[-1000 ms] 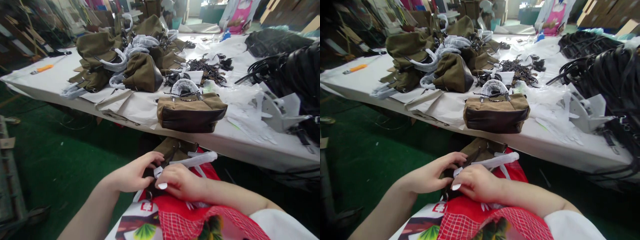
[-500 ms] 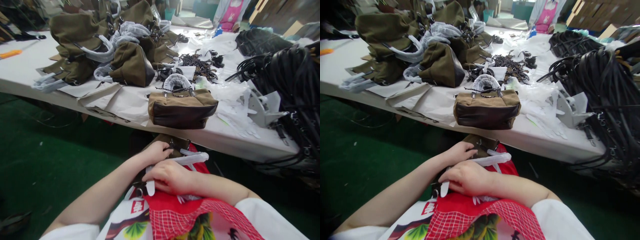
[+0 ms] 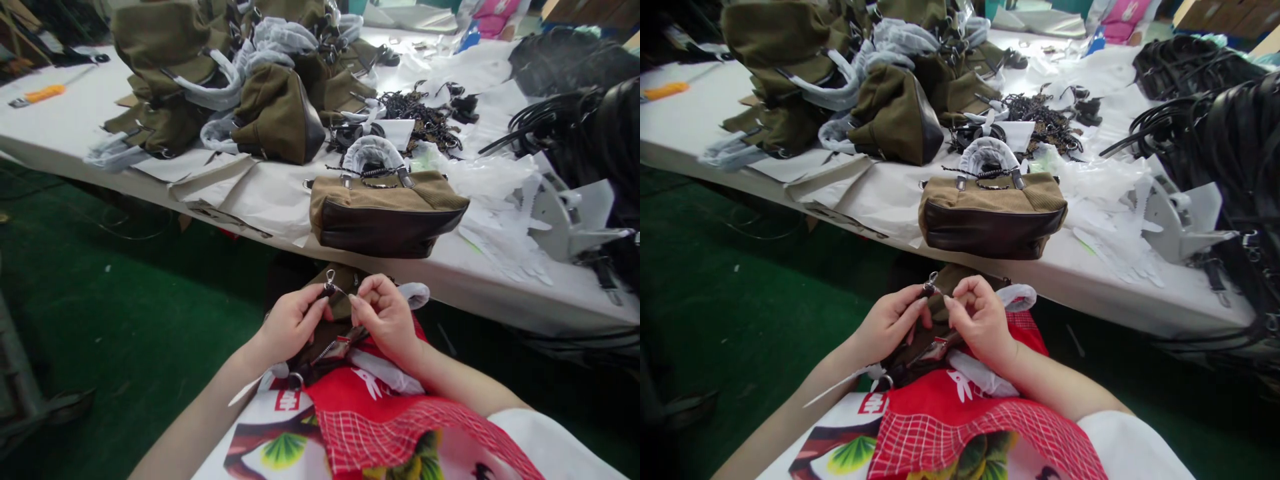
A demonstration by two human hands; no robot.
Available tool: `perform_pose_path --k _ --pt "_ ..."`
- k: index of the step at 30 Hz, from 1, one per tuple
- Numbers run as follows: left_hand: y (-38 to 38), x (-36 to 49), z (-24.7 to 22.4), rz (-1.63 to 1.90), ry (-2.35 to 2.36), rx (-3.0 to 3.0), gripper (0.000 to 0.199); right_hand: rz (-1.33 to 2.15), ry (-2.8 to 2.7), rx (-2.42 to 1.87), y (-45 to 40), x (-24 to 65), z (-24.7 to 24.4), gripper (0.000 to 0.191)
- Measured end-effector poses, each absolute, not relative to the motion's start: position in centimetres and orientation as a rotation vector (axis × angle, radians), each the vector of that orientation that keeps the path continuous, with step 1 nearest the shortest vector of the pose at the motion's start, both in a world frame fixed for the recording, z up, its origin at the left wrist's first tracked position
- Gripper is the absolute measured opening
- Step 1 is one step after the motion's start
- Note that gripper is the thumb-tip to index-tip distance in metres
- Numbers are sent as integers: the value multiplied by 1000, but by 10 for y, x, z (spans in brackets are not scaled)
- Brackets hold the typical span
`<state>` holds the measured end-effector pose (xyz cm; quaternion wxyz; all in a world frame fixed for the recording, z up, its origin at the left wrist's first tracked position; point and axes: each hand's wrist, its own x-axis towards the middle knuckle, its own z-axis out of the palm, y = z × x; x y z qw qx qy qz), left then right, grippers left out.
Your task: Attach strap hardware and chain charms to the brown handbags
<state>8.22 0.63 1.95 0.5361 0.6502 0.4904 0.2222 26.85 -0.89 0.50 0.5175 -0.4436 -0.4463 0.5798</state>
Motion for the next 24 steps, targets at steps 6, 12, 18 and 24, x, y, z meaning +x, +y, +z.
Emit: perform_pose_path --k 6,12,18,24 --pt "8 82 26 541 1167 1757 30 1454 -1102 -1104 -6 269 8 30" --pt "7 81 25 598 1132 1868 38 1452 -1148 -1137 -5 268 7 29" --pt "9 88 30 762 1068 1781 28 1485 -1158 -1095 -2 267 2 27" --pt "16 100 29 730 1241 1300 36 1460 -1130 -1125 -1 259 -11 36"
